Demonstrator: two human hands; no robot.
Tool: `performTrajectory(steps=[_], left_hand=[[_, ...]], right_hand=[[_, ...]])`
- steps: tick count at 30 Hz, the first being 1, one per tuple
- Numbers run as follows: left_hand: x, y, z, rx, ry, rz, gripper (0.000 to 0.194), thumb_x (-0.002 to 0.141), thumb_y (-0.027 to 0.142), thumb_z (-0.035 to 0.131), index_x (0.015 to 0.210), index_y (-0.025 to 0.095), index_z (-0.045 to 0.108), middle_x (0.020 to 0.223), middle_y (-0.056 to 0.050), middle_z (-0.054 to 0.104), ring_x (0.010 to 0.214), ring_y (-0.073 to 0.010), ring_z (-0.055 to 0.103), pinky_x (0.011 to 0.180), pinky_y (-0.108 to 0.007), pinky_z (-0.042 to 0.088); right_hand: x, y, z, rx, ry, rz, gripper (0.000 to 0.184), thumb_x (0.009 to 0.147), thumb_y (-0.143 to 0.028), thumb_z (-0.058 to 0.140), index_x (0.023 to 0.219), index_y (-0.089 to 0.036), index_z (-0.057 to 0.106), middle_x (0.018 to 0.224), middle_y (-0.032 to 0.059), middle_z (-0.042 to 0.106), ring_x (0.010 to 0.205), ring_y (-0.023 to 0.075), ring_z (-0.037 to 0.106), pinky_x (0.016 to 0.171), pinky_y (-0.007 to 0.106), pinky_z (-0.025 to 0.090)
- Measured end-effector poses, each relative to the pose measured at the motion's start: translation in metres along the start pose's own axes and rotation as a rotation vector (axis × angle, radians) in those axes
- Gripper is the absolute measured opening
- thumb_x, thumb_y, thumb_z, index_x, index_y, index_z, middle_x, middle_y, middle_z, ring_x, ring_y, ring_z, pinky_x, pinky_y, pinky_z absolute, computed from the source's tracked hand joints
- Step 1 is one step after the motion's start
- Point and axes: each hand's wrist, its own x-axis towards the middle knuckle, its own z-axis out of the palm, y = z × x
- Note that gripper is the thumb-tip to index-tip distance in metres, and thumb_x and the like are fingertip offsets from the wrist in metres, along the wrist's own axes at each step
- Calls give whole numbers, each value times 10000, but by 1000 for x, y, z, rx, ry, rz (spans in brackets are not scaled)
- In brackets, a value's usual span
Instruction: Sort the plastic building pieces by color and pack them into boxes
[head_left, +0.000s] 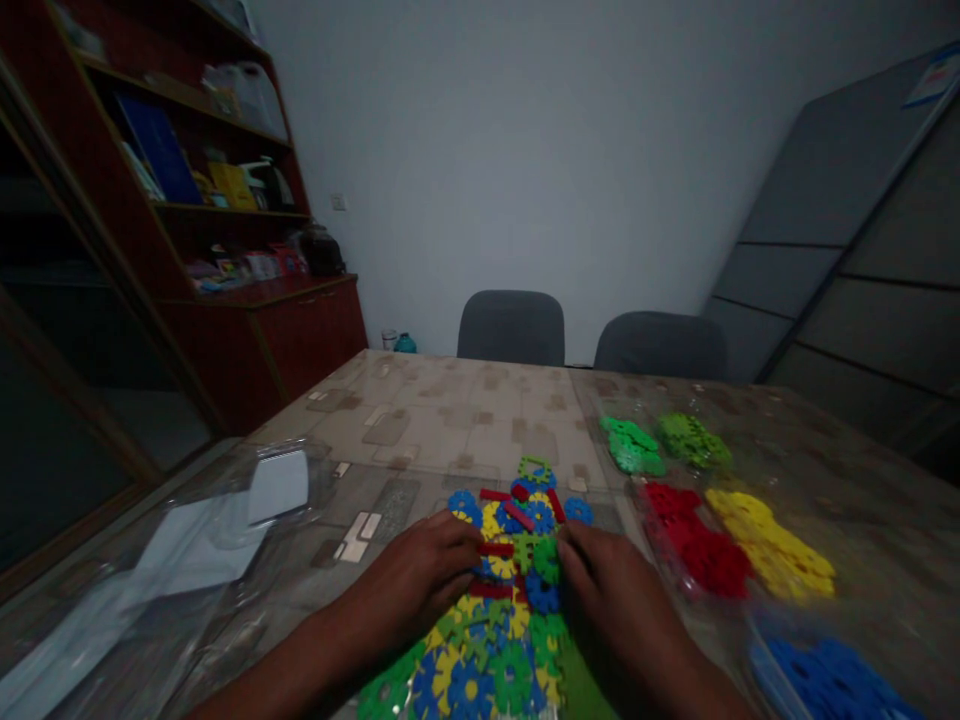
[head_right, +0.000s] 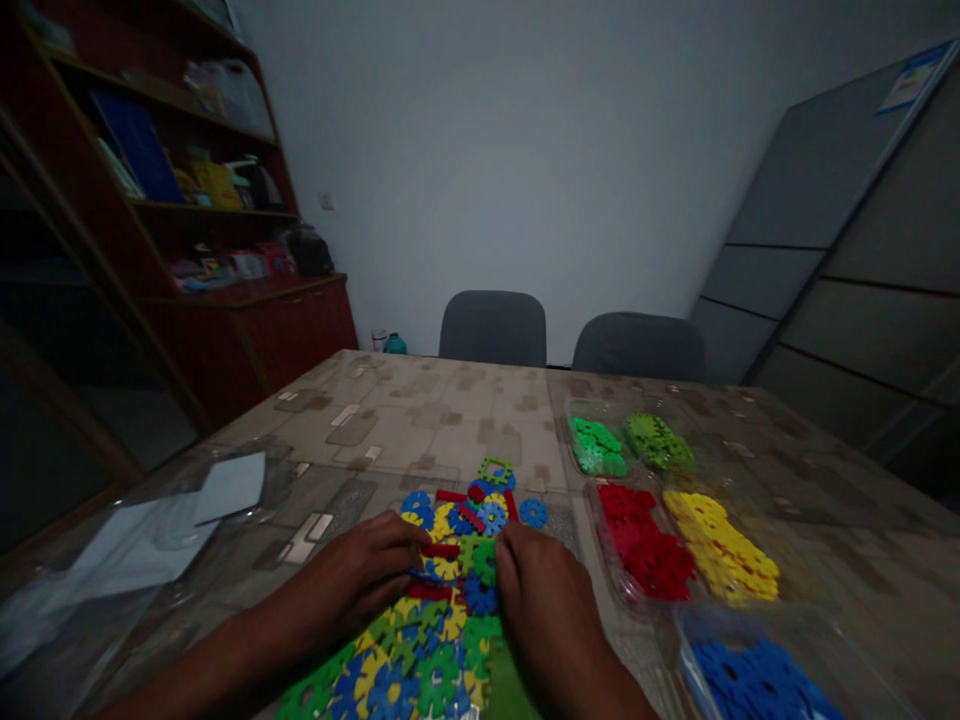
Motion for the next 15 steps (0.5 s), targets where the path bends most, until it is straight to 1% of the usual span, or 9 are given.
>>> performTrajectory(steps=[2, 4, 6, 8, 9, 11, 13, 15], left_hand=[[-1, -3, -5, -70, 44, -77, 224, 969, 249, 501, 1064, 236, 704, 1135, -77, 702, 1060, -266, 605, 946, -371, 451], [-2, -13, -10, -109, 98, -176, 201, 928, 254, 520, 1007, 221, 702, 1066, -76, 712, 1017, -269, 616, 929, -372, 458], [-3, -28, -15, -111, 139, -248, 191, 909, 283, 517, 916, 203, 691, 977, -85, 715, 938, -275, 629, 877, -381, 473], [-3, -42, -18, -114, 167, -299, 205, 899, 308, 507, 838, 190, 663, 909, -101, 714, 884, -284, 636, 830, -389, 481], [-4, -47, -19, -123, 175, -315, 205, 897, 315, 506, 809, 192, 644, 928, -111, 721, 904, -291, 640, 832, -390, 482], [-4, -52, -16, -148, 176, -327, 198, 888, 320, 530, 740, 205, 593, 1043, -128, 736, 987, -304, 639, 862, -389, 483], [-4, -50, -11, -174, 163, -322, 203, 868, 313, 575, 694, 213, 545, 1200, -121, 717, 1079, -310, 620, 904, -384, 476], [-5, -44, -6, -187, 148, -314, 160, 853, 289, 606, 720, 215, 558, 1281, -97, 691, 1119, -301, 604, 933, -375, 462]], right_hand=[[8, 12, 1, -50, 56, 30, 319, 1006, -290, 352, 862, -213, 626, 890, 67, 717, 845, 234, 678, 710, 308, 454], [16, 23, 5, -101, 105, 48, 332, 1005, -279, 329, 886, -194, 627, 958, 108, 703, 934, 260, 657, 798, 343, 465], [22, 32, 12, -118, 132, 66, 328, 999, -247, 320, 992, -163, 637, 1125, 166, 680, 1095, 297, 608, 919, 393, 449], [26, 36, 18, -115, 141, 69, 328, 989, -220, 337, 1103, -133, 632, 1282, 207, 626, 1228, 321, 541, 1008, 432, 411], [27, 36, 20, -106, 137, 59, 320, 983, -217, 358, 1122, -127, 633, 1313, 211, 613, 1252, 324, 524, 1028, 435, 399], [27, 35, 23, -76, 114, 18, 281, 973, -226, 414, 1091, -139, 654, 1259, 186, 649, 1204, 311, 553, 1015, 409, 413], [26, 33, 25, -39, 87, -27, 240, 962, -230, 462, 1054, -166, 675, 1175, 141, 689, 1120, 287, 589, 970, 374, 436], [26, 32, 25, -6, 64, -55, 231, 950, -216, 490, 1064, -173, 686, 1161, 126, 697, 1095, 279, 591, 946, 365, 440]])
